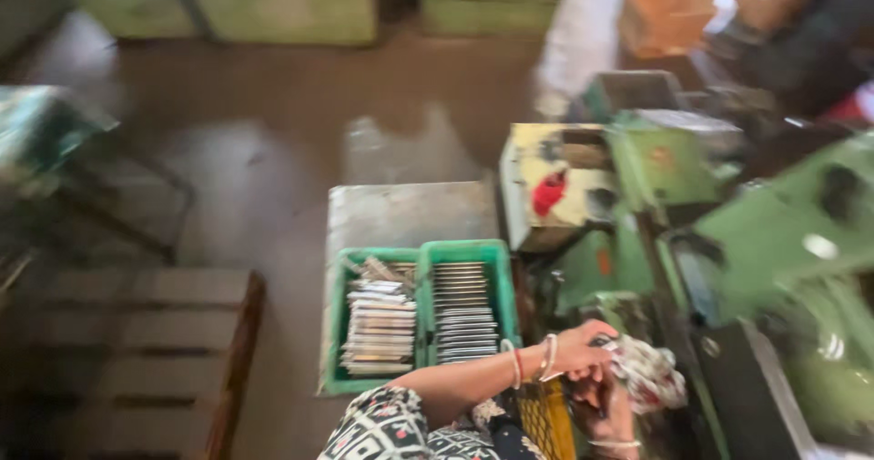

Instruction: The person operates a metal lathe, repeatedly loading cylindrical metal rods into the chuck, machining them, and then removing the finished pieces. The person wipes each rod with a cloth and places it into a green bin before loading the next one.

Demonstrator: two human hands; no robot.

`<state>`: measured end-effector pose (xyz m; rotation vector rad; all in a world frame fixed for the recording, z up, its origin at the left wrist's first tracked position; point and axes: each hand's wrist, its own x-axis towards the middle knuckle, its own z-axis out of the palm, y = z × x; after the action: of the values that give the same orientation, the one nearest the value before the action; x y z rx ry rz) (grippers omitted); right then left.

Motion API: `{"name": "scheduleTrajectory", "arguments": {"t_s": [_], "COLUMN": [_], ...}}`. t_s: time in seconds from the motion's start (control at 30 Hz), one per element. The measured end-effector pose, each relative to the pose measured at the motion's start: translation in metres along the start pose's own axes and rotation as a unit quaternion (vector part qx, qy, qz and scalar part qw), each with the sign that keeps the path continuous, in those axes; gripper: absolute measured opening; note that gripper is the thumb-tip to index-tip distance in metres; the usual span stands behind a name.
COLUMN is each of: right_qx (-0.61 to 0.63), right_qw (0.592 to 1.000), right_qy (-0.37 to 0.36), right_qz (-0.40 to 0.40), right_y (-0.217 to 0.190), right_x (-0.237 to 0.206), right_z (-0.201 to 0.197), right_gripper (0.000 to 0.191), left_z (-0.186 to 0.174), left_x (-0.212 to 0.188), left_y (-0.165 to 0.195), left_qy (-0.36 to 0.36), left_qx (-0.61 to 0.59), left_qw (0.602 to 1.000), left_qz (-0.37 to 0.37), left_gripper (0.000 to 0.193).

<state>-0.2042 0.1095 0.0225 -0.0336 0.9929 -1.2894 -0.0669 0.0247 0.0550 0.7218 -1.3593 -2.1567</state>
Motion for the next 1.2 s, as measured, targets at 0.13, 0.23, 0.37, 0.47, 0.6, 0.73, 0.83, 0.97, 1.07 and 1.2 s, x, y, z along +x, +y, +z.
{"name": "scheduleTrajectory", "arguments": {"t_s": [0.13, 0.23, 0.37, 0.47, 0.6, 0.73, 0.83, 0.97, 1.07, 1.2], "right_qx": [0.063, 0.096, 0.013, -0.400, -0.354, -0.086, 0.085, 0.064, 0.056, -0.132], "right_qw": [0.996, 0.988, 0.960, 0.668, 0.643, 0.914, 0.982, 0.990, 0.996, 0.988], "right_qy": [0.025, 0.052, 0.152, 0.387, 0.354, 0.233, 0.129, 0.081, 0.039, 0.056], "right_qz": [-0.055, -0.105, -0.236, -0.494, -0.579, -0.319, -0.107, -0.101, -0.061, 0.056], "right_y": [-0.007, -0.023, -0.025, -0.038, -0.048, -0.054, -0.030, -0.004, -0.001, -0.009], "right_x": [-0.017, -0.038, -0.078, -0.116, -0.147, -0.210, -0.243, -0.267, -0.291, -0.333], "right_z": [-0.016, -0.035, -0.042, -0.052, -0.070, -0.106, -0.111, -0.098, -0.094, -0.121], "right_gripper": [0.021, 0.024, 0.018, 0.019, 0.022, 0.030, 0.039, 0.047, 0.064, 0.046], "left_z": [0.034, 0.066, 0.095, 0.123, 0.177, 0.215, 0.218, 0.227, 0.253, 0.287], "left_x": [0.011, 0.017, 0.010, 0.010, 0.012, 0.003, -0.001, -0.015, -0.033, -0.048], "left_y": [0.002, -0.002, 0.014, 0.026, 0.015, 0.015, 0.024, 0.026, 0.025, 0.039], "left_qy": [-0.038, -0.047, -0.090, -0.136, -0.162, -0.057, -0.256, -0.242, -0.225, -0.299], "left_qx": [-0.028, -0.048, -0.112, -0.203, -0.111, 0.477, 0.486, 0.461, 0.474, 0.450], "left_qw": [0.999, 0.998, 0.978, 0.947, 0.969, 0.706, 0.635, 0.649, 0.637, 0.603], "left_qz": [0.000, -0.020, -0.149, -0.209, -0.148, 0.520, 0.543, 0.555, 0.565, 0.587], "left_gripper": [0.052, 0.055, 0.049, 0.042, 0.033, 0.024, 0.026, 0.038, 0.032, 0.031]}}
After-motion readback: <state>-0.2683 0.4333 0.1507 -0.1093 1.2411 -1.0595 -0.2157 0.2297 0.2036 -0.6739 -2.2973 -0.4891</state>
